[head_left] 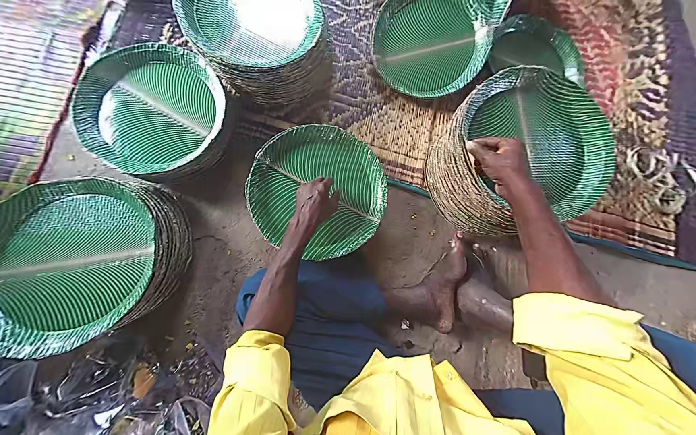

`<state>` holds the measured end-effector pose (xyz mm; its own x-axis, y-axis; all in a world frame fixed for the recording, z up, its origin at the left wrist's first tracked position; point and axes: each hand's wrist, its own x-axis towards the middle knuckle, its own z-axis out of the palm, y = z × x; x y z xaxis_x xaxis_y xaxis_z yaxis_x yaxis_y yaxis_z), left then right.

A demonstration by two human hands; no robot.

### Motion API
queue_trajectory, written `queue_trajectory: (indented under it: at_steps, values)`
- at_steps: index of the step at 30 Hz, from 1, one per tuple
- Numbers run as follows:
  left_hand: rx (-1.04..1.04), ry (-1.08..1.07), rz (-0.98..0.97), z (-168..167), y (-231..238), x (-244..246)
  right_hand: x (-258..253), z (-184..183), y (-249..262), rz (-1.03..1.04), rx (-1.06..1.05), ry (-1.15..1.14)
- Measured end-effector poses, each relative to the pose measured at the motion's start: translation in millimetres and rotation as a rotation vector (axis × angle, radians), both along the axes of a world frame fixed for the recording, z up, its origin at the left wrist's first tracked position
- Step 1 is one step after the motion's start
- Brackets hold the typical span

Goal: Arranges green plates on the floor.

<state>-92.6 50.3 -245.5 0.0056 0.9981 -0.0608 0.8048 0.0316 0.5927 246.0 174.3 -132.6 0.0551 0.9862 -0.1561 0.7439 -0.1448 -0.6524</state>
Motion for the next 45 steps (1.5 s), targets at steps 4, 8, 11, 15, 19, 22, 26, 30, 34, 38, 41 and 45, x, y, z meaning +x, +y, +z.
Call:
queue_trajectory:
  at_steps: [4,8,11,15,19,22,26,30,34,38,41,45]
  values:
    - [0.022,-0.002,-0.01,2.6,-1.7,0.4,-4.0,5.9,-0.8,-0.002,-0.002,-0.079]
    - [0.046,0.012,-0.012,-0.8,-1.7,0.5,-3.7,9.4,-0.1,0.121,0.071,-0.329]
    - [0.122,-0.018,-0.003,3.2,-6.0,1.0,-5.4,15.2,-3.2,0.109,0.128,-0.342]
    - [0.327,-0.063,0.04,3.9,-10.1,-0.8,-4.2,20.9,-8.4,0.121,0.359,-0.274]
    - [0.462,-0.165,0.133,6.1,-12.6,-6.3,-29.6,42.7,-25.1,0.284,0.619,-0.224]
    - [0.534,-0.259,0.236,7.3,-14.3,-15.0,-70.3,47.4,-47.3,0.483,0.686,-0.211]
    - [0.705,-0.378,0.407,1.2,-10.8,-40.0,-127.8,-4.0,-87.1,0.826,0.712,-0.141]
    - [0.779,-0.449,0.599,-4.8,-8.2,-64.2,-157.2,-65.9,-134.0,1.235,0.454,-0.092]
    - [0.436,-0.264,0.604,-8.7,-8.4,-76.0,-155.4,-89.3,-149.7,1.439,0.122,-0.181]
    - [0.285,-0.026,0.576,-17.8,-7.3,-85.7,-134.5,-90.8,-138.9,1.317,0.101,-0.097]
    - [0.227,0.019,0.685,-13.2,-8.5,-90.0,-117.9,-92.3,-133.7,1.265,0.144,-0.059]
    - [0.034,-0.038,0.803,-9.8,-18.5,-102.6,-115.8,-100.1,-140.1,1.243,0.17,0.015]
